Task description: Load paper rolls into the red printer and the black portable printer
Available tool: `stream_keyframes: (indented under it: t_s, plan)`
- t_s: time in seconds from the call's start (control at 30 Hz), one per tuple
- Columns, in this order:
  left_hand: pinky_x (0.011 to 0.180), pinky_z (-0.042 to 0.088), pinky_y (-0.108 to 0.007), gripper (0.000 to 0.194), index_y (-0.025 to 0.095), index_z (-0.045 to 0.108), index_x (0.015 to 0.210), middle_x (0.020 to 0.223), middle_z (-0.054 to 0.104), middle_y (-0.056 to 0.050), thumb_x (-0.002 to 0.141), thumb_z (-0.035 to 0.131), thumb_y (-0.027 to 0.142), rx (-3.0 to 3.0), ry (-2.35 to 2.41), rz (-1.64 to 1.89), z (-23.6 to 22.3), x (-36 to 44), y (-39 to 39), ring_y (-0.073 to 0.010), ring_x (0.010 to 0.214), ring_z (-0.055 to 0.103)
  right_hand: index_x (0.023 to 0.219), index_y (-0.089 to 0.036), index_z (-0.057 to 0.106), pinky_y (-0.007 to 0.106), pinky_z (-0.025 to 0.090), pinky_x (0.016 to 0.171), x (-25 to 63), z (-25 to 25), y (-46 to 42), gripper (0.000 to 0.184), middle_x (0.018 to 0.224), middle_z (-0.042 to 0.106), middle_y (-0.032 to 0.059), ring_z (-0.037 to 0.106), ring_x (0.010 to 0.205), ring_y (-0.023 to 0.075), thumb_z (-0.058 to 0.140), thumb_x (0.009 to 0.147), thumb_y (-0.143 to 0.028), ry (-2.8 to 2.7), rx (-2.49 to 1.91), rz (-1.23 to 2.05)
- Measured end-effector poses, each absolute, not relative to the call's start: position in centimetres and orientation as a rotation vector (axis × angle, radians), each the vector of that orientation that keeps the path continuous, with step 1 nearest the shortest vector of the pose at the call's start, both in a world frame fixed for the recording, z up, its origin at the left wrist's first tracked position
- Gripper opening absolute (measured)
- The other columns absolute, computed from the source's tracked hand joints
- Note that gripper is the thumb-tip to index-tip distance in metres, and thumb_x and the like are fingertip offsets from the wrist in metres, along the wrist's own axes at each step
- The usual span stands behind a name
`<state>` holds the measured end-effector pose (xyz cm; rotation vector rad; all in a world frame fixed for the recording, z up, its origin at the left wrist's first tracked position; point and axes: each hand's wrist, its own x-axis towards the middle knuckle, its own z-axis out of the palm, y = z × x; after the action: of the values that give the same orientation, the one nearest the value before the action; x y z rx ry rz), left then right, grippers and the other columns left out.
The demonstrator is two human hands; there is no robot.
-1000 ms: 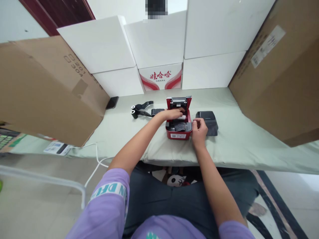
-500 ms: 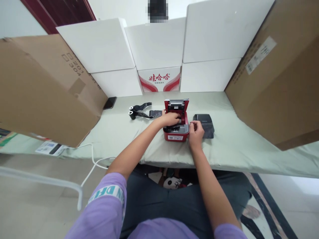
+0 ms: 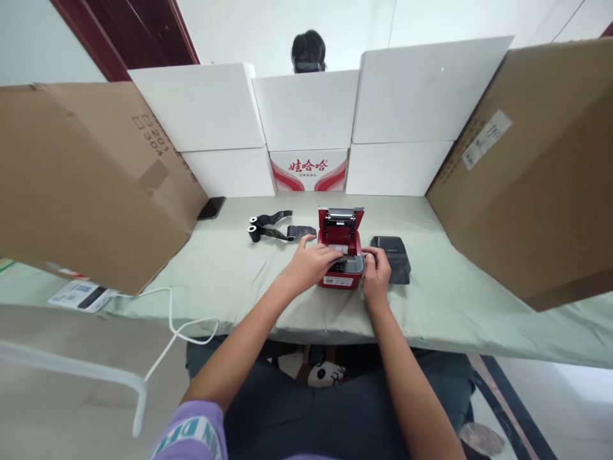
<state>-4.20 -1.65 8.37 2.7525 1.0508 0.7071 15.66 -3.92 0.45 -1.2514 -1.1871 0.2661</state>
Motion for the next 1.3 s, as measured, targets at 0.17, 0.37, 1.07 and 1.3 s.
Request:
stream_keyframes:
  t_s: [0.17,0.37,1.07,1.3]
  plan:
    - [0.114,0.029,-0.048,0.029,0.028,0.072,0.115,0.115,0.079,-0.004,0.105,0.046,0.025,2.824,1.003,0.883,7.7,-4.2,-2.9,-0.0198,0.108,0.070,0.123,-0.022,0.063,0.046,0.048,0.102,16.3,0.6,-3.0,0.037,0.129,0.066,0.0118,0.061,0.119,0.0265,0.048,0.096,-0.044,-1.078,-1.169,0.420]
    - [0.109,0.034,-0.046,0.035,0.030,0.073,0.116,0.116,0.079,-0.003,0.103,0.043,0.018,2.883,0.965,0.957,6.6,-4.1,-3.7,-0.0192,0.106,0.070,0.137,-0.032,0.054,0.046,0.040,0.115,17.2,4.5,2.3,0.053,0.154,0.052,0.0076,0.047,0.143,0.0248,0.053,0.090,-0.057,-1.032,-1.116,0.760]
    - [0.121,0.040,-0.034,0.078,0.029,0.021,0.165,0.169,0.034,-0.001,0.090,0.041,0.019,1.373,1.158,0.996,4.8,-2.5,0.7,-0.0188,0.153,0.038,0.139,-0.025,0.057,0.051,0.038,0.122,15.7,0.4,0.2,0.069,0.153,0.057,0.0079,0.049,0.145,0.0295,0.060,0.070,-0.032,-0.947,-1.008,0.993]
    - [0.122,0.037,-0.029,0.088,0.024,0.019,0.166,0.170,0.031,-0.002,0.083,0.049,0.020,1.241,1.077,1.014,5.4,-3.0,0.5,-0.0152,0.155,0.034,0.128,-0.026,0.063,0.052,0.036,0.124,16.2,0.8,0.8,0.063,0.146,0.063,0.0056,0.051,0.143,0.0289,0.062,0.065,-0.028,-0.992,-1.032,0.961]
